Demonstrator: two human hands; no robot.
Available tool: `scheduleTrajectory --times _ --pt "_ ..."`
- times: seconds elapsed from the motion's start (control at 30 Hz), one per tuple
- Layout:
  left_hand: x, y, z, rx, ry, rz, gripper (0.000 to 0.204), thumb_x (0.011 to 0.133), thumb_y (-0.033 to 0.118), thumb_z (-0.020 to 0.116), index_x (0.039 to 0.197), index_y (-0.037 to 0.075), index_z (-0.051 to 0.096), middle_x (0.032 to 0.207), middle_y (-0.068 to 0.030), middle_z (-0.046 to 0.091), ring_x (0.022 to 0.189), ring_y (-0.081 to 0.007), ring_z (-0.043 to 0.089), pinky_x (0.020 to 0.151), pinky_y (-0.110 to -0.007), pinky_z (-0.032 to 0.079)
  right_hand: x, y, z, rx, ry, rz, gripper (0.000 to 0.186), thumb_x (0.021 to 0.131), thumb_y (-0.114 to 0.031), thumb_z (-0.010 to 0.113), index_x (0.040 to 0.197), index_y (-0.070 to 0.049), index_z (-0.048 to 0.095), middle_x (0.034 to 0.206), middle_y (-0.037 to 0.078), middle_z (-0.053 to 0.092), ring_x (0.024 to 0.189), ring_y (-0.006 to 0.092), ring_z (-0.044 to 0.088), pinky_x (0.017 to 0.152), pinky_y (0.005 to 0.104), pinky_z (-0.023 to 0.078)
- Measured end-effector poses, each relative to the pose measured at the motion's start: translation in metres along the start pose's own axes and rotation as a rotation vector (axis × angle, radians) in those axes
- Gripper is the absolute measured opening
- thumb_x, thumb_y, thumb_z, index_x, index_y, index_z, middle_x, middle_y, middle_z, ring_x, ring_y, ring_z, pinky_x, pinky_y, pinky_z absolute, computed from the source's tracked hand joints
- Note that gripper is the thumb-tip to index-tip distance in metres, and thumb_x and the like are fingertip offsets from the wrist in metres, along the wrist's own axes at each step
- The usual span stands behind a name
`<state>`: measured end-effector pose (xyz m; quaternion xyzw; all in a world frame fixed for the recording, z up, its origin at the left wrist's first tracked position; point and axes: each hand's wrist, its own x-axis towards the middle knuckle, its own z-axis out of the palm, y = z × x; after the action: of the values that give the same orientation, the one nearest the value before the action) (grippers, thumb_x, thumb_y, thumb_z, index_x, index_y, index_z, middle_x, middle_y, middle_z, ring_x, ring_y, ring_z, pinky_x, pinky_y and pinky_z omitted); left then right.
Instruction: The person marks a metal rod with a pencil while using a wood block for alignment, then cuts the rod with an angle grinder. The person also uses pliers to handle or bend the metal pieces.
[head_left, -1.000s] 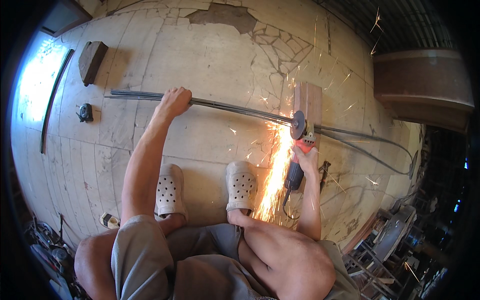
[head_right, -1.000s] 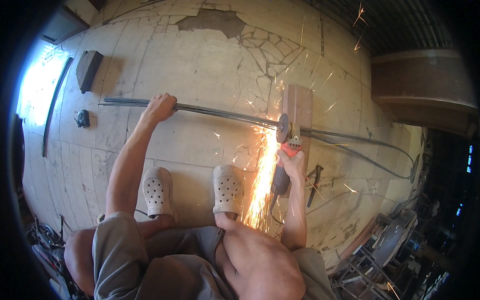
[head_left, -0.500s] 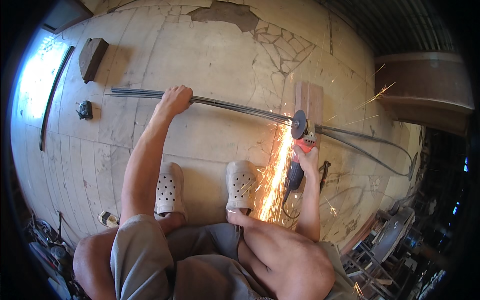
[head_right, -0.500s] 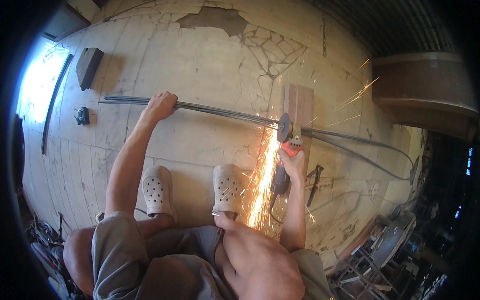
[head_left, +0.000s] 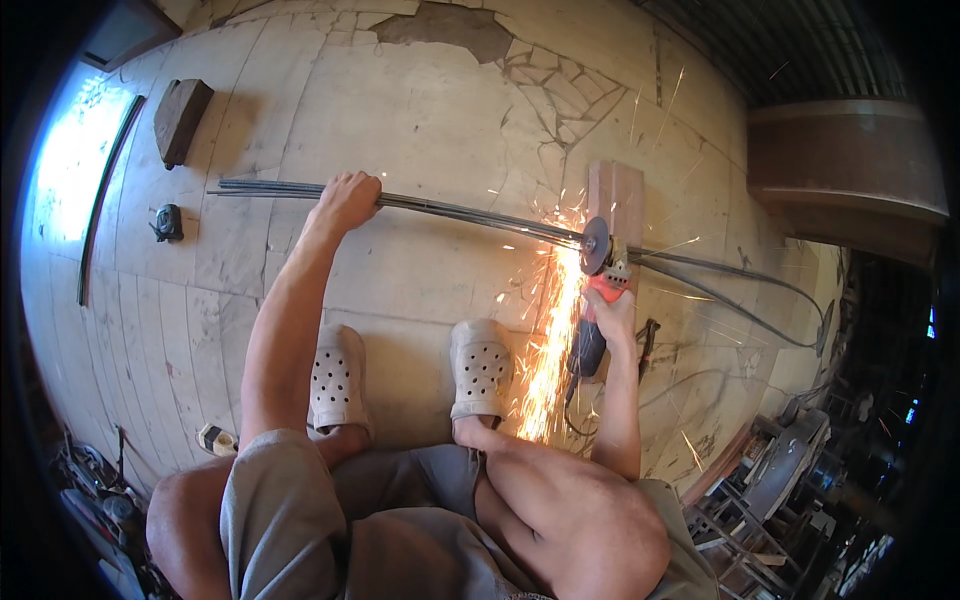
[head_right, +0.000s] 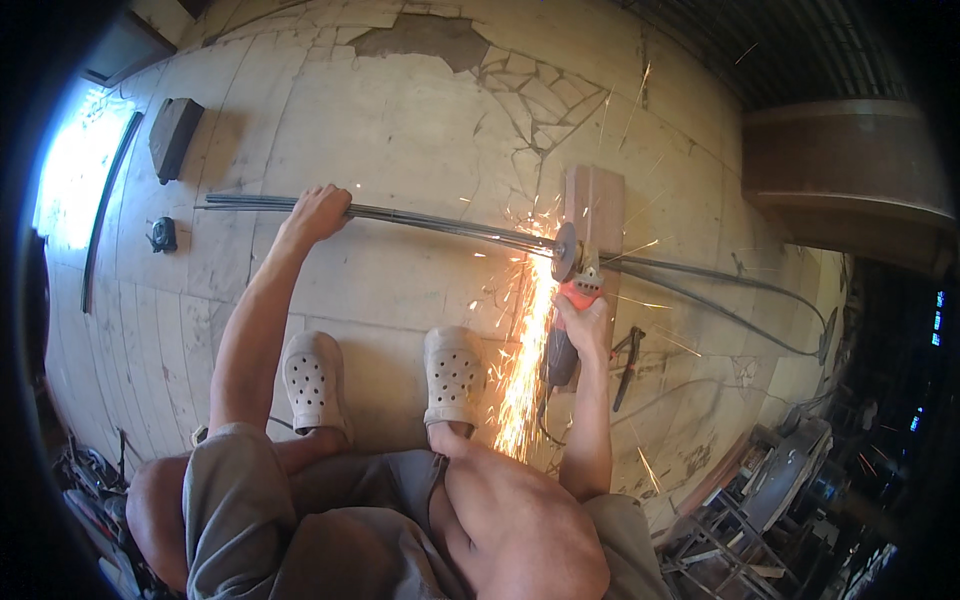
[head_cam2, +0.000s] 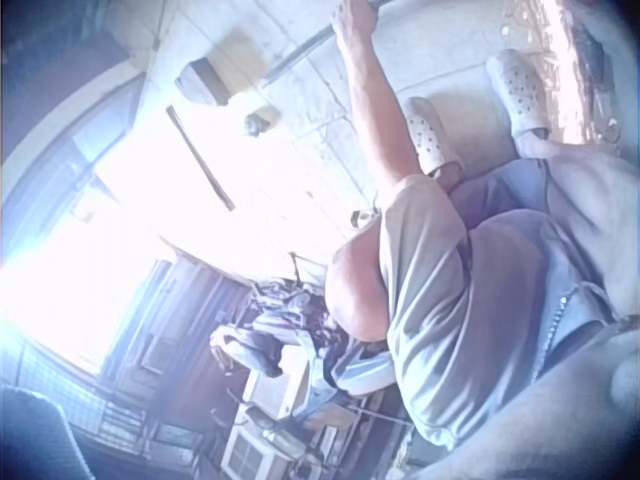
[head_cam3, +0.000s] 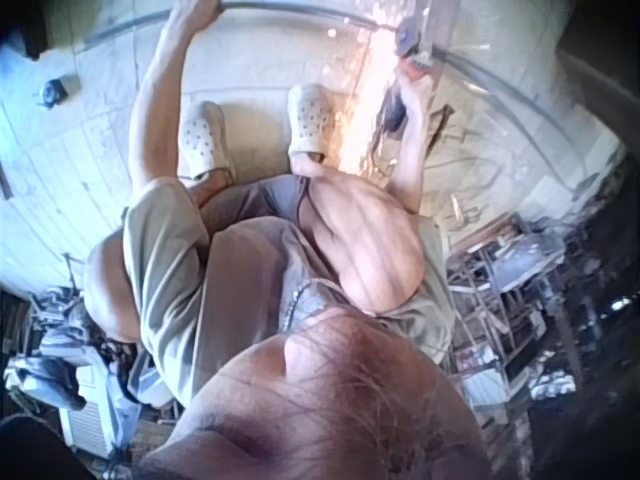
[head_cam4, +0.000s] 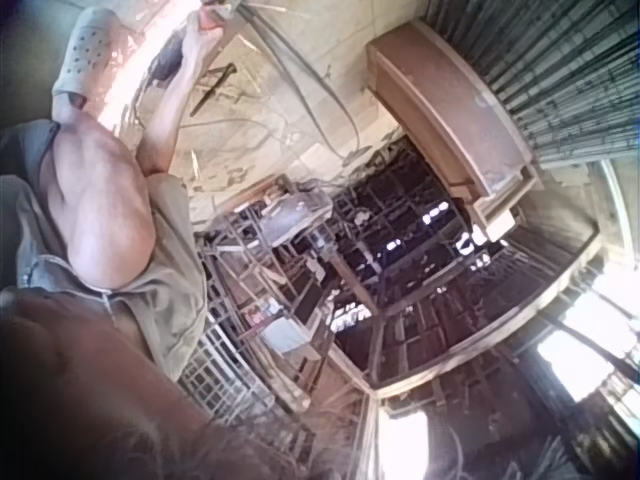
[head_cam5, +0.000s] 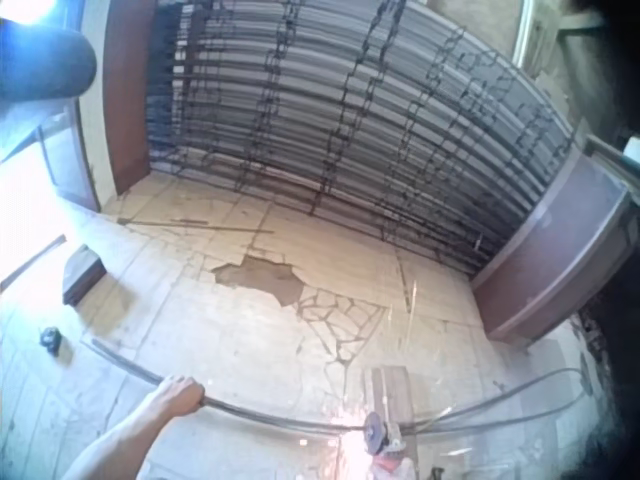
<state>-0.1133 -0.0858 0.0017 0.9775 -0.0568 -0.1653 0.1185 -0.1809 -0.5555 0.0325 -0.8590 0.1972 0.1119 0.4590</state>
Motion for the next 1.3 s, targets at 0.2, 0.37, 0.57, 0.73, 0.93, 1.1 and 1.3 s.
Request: scheduleTrajectory --times 0.2,0.37,0.57,0.73,0.93,1.1,1.3 --pt "-0.003 0.001 -0.001 -0.003 0.011 -0.006 0.014 0.081 0.02 0.071 0.085 0.006 0.069 0.093 -0.0146 0.068 0.094 -0.0351 0.065 0.081 -0.045 0.051 -0.003 -0.003 -0.001 0.027 -0.044 -0.041 0.03 0.074 -0.021 0.078 0.094 0.0 0.07 0.084 0.007 0.071 0.072 0.0139 0.065 0.065 0.0317 0.051" --pt "-0.002 0.003 -0.001 -0.002 -0.009 -0.008 0.015 0.081 0.02 0.071 0.086 0.006 0.068 0.092 -0.0145 0.067 0.093 -0.0355 0.065 0.081 -0.045 0.051 -0.005 -0.004 -0.003 -0.04 -0.022 -0.065 0.03 0.075 -0.021 0.078 0.095 0.001 0.07 0.085 0.007 0.071 0.073 0.0139 0.065 0.065 0.0317 0.051" --pt "-0.001 0.002 -0.003 0.003 0.018 -0.013 0.016 0.08 0.02 0.072 0.087 0.007 0.068 0.092 -0.0145 0.068 0.095 -0.035 0.064 0.082 -0.045 0.05 -0.006 -0.01 0.0 0.025 -0.047 0.001 0.031 0.075 -0.021 0.078 0.095 0.0 0.069 0.086 0.008 0.07 0.075 0.0146 0.065 0.067 0.0317 0.052" --pt "0.002 -0.002 0.002 0.004 0.013 -0.001 0.015 0.08 0.019 0.072 0.087 0.007 0.068 0.092 -0.0145 0.068 0.095 -0.0354 0.064 0.081 -0.045 0.05 -0.003 -0.007 0.0 -0.008 -0.014 -0.023 0.031 0.074 -0.021 0.078 0.094 0.0 0.068 0.086 0.008 0.07 0.076 0.0147 0.065 0.067 0.0318 0.052" --pt "0.002 0.003 -0.001 0.005 -0.009 0.005 0.015 0.081 0.02 0.07 0.085 0.006 0.065 0.09 -0.0163 0.066 0.092 -0.0369 0.064 0.079 -0.046 0.05 -0.004 -0.008 -0.003 0.006 -0.049 0.053 0.031 0.074 -0.021 0.078 0.094 0.0 0.069 0.086 0.009 0.07 0.073 0.0152 0.065 0.066 0.0317 0.052" --pt "0.0 0.001 0.002 -0.009 0.033 0.01 0.014 0.081 0.02 0.069 0.085 0.006 0.066 0.09 -0.016 0.066 0.091 -0.0366 0.064 0.079 -0.046 0.051 -0.007 -0.004 -0.001 -0.053 -0.014 -0.025 0.029 0.075 -0.02 0.078 0.094 0.001 0.069 0.087 0.01 0.071 0.075 0.0157 0.066 0.067 0.0321 0.052" --pt "0.0 0.001 0.0 0.015 0.052 0.013 0.014 0.082 0.019 0.069 0.084 0.006 0.068 0.09 -0.0156 0.068 0.091 -0.0352 0.066 0.079 -0.045 0.052 -0.006 -0.007 0.0 -0.064 -0.024 0.003 0.028 0.076 -0.019 0.077 0.094 0.001 0.069 0.086 0.008 0.07 0.074 0.0152 0.066 0.067 0.0316 0.052"
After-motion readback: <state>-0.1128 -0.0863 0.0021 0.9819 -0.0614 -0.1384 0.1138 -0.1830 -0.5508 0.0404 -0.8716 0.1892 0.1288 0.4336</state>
